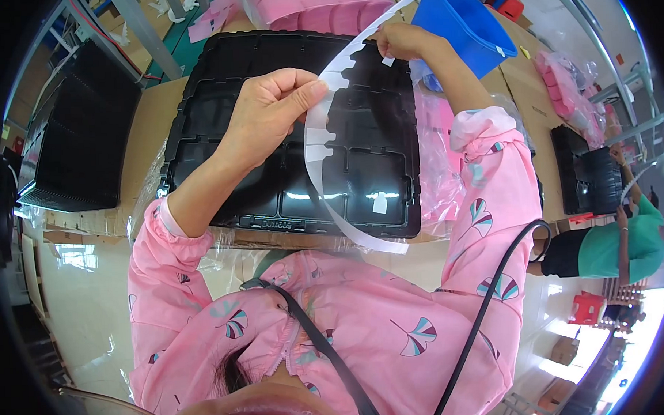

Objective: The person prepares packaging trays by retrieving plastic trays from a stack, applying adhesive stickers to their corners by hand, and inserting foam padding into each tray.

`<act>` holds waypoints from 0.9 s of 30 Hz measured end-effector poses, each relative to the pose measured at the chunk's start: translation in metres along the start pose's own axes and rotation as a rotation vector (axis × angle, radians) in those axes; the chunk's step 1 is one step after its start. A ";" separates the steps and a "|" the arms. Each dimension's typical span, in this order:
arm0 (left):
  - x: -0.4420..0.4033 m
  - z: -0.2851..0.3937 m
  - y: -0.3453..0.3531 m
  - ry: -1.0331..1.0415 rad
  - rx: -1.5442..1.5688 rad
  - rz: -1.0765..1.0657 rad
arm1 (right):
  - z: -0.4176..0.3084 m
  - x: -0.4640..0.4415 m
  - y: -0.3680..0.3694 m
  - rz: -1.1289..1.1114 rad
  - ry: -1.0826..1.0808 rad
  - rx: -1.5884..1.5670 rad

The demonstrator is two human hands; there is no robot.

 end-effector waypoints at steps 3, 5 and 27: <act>0.000 0.001 0.002 -0.002 0.007 -0.004 | 0.002 0.000 0.003 0.046 -0.022 0.017; 0.001 0.001 0.002 -0.005 0.009 0.001 | 0.003 -0.001 0.003 0.065 -0.015 0.031; -0.008 -0.004 -0.008 0.062 -0.035 0.094 | -0.159 0.179 -0.026 1.272 -0.312 -0.300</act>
Point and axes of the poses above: each hand's wrist, its own x-axis away from the middle knuckle, its own y-axis out of the palm, z = x × y, the point moved 8 cm from there along -x, towards the middle knuckle, and after that the axes turned 2 degrees about -z, right-handed, at the moved point
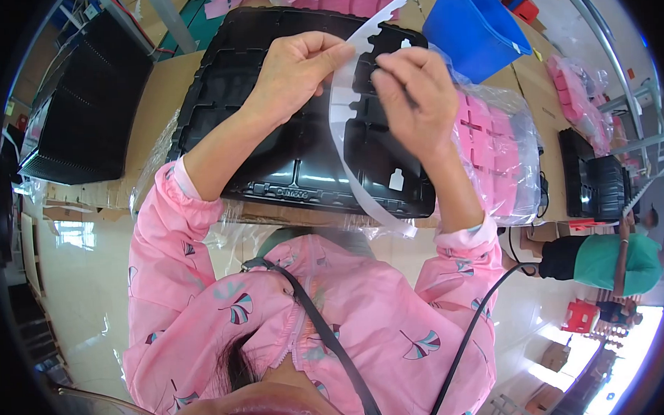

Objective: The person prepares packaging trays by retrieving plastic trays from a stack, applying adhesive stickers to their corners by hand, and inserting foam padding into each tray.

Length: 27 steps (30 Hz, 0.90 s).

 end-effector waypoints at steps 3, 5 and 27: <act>0.002 0.000 -0.002 -0.031 0.048 0.012 | -0.020 0.005 0.007 -0.050 -0.031 -0.083; 0.003 0.001 -0.002 -0.035 0.031 0.020 | -0.017 0.007 0.014 -0.083 -0.016 -0.076; 0.023 0.023 0.008 0.087 0.269 -0.021 | 0.040 0.012 0.016 -0.088 0.711 -0.281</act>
Point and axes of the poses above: each hand's wrist, its own x-axis away from the middle knuckle, its own y-axis out of the palm, z = x × y, the point moved 8 cm from there along -x, towards the middle knuckle, and after that the axes turned 2 degrees about -z, right-handed, at the moved point
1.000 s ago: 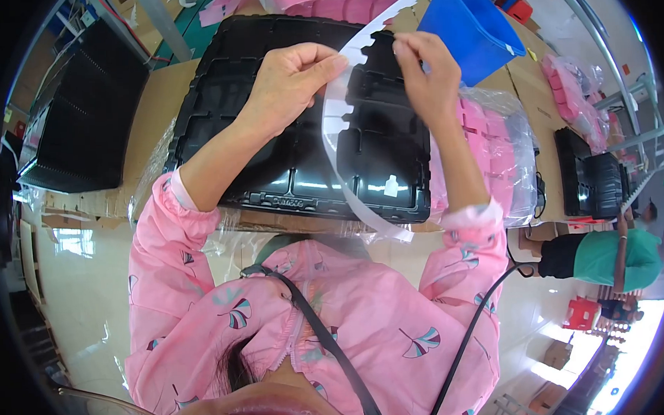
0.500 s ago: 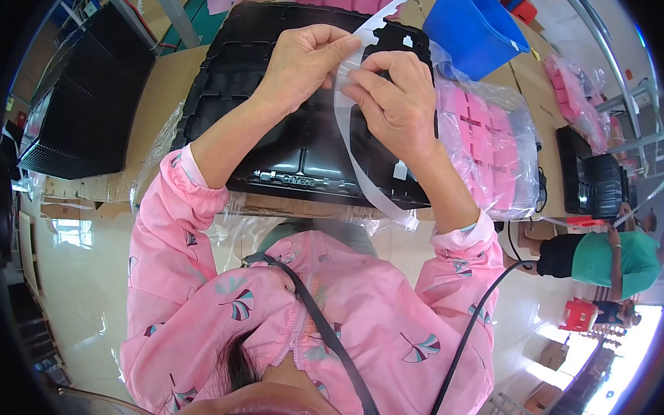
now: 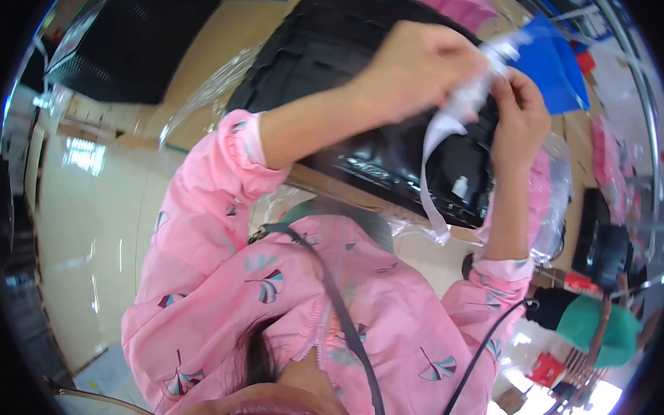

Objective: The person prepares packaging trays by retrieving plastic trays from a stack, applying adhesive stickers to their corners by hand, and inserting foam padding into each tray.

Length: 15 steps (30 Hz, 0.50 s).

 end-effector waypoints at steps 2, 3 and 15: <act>0.021 0.013 0.028 0.147 -0.112 -0.068 | 0.023 -0.005 0.048 -0.481 0.024 -0.371; 0.033 0.023 0.042 0.311 -0.272 -0.061 | 0.012 0.006 0.084 -0.718 0.032 -0.595; 0.069 0.023 0.070 0.168 0.011 -0.219 | -0.066 0.044 0.236 -1.246 -0.303 0.115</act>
Point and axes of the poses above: each hand's wrist, its own x-axis away from the middle knuckle, its own y-axis out of the palm, z = x × y, the point moved 8 cm from there along -x, towards the middle knuckle, and after that the axes turned 2 degrees about -z, right-handed, at the moved point
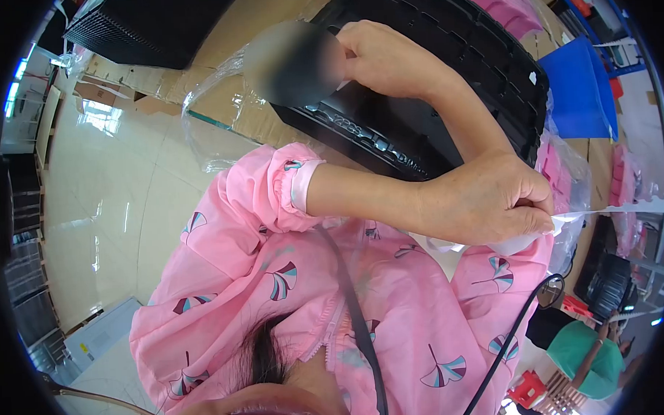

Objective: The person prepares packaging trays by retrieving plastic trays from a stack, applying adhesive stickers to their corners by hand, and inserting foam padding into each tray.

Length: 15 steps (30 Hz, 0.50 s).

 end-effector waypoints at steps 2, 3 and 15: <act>0.000 0.001 -0.003 -0.006 0.002 0.003 | 0.002 -0.007 0.003 -0.029 0.043 0.026; 0.001 0.001 -0.005 -0.007 0.005 0.007 | 0.003 -0.011 0.006 -0.054 0.067 0.043; 0.008 0.001 -0.012 -0.053 -0.028 -0.001 | 0.008 -0.020 0.015 0.004 0.021 0.227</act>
Point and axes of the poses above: each hand's wrist, its own x-axis away from the middle knuckle, its own y-axis out of the palm, z = x × y, the point moved 8 cm from there along -x, towards the middle knuckle, and after that the axes turned 2 degrees about -z, right-handed, at the moved point
